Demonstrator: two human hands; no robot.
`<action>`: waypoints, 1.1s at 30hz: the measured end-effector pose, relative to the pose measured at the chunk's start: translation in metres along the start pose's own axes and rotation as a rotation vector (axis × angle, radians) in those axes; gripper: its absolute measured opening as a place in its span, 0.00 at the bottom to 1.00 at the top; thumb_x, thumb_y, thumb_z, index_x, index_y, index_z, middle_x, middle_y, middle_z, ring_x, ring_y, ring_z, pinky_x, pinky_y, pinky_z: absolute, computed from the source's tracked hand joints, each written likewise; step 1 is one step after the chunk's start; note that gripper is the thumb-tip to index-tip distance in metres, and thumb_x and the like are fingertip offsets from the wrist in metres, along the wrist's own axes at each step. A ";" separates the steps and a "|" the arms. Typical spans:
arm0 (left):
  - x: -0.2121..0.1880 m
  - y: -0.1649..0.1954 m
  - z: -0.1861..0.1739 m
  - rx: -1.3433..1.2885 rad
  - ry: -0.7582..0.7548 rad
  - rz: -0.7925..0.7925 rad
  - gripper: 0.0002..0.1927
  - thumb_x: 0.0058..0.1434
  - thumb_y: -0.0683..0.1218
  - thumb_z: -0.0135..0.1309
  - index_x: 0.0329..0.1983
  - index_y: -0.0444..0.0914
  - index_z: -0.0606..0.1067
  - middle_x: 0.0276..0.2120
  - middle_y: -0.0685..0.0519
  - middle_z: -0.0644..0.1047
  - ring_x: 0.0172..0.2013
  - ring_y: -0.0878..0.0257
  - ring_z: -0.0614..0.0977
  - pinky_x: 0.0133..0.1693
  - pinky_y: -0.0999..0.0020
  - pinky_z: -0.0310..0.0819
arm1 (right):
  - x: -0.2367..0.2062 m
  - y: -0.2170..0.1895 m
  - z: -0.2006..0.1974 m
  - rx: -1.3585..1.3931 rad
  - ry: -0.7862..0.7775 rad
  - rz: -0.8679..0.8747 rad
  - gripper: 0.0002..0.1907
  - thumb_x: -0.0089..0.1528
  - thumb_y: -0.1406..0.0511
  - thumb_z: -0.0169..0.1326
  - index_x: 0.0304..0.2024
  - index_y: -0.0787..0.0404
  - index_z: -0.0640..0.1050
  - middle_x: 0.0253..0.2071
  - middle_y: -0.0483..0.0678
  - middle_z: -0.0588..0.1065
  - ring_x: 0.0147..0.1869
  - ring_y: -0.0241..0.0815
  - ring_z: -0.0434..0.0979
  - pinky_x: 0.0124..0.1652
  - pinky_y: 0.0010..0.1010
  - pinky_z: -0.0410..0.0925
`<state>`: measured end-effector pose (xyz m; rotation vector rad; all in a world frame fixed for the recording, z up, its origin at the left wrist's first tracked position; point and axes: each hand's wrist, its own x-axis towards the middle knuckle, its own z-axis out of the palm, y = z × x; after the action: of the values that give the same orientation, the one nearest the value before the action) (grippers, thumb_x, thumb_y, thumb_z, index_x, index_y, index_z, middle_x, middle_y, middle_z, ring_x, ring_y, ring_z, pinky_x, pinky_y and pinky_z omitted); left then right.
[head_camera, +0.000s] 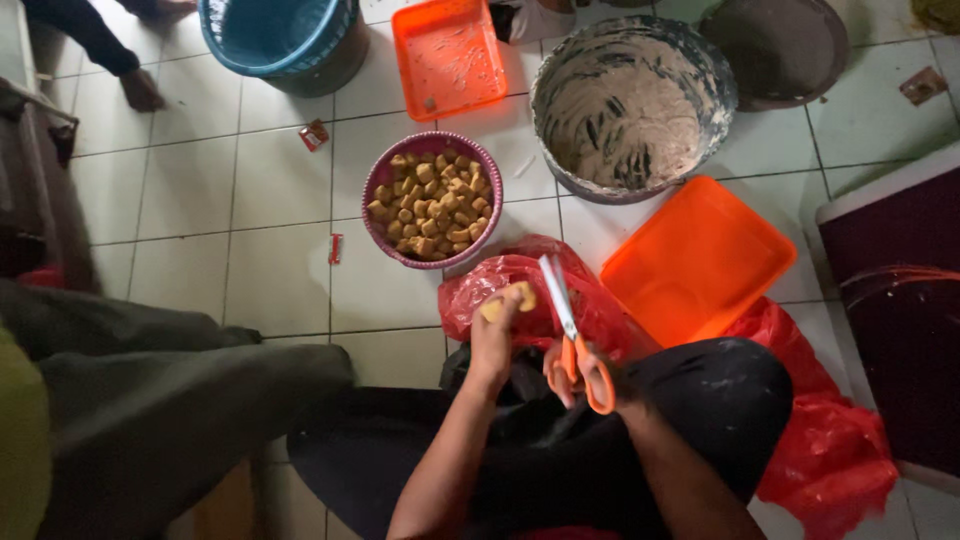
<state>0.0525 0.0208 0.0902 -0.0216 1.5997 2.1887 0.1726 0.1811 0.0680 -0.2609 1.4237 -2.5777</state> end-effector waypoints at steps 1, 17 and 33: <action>0.004 0.005 -0.003 -0.082 0.038 -0.032 0.14 0.72 0.53 0.56 0.44 0.36 0.78 0.31 0.61 0.74 0.29 0.73 0.70 0.30 0.76 0.62 | -0.001 -0.008 0.004 0.015 -0.096 0.053 0.42 0.62 0.34 0.47 0.47 0.67 0.74 0.22 0.48 0.76 0.27 0.35 0.71 0.27 0.23 0.62; -0.019 0.030 0.005 -0.025 -0.009 0.043 0.17 0.70 0.53 0.56 0.48 0.34 0.78 0.39 0.56 0.78 0.39 0.71 0.77 0.43 0.74 0.70 | -0.001 -0.023 0.012 0.030 -0.246 0.257 0.50 0.52 0.28 0.53 0.43 0.69 0.75 0.25 0.49 0.76 0.26 0.37 0.77 0.30 0.22 0.66; 0.054 0.007 -0.027 -0.325 0.101 -0.195 0.22 0.69 0.61 0.49 0.51 0.41 0.78 0.33 0.60 0.73 0.34 0.71 0.73 0.39 0.72 0.69 | -0.007 0.028 -0.027 -0.057 0.184 0.074 0.25 0.65 0.49 0.57 0.37 0.67 0.74 0.15 0.45 0.70 0.15 0.32 0.68 0.18 0.22 0.60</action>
<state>-0.0051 0.0116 0.0737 -0.3735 1.2161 2.2958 0.1745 0.1902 0.0294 0.0229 1.5378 -2.5598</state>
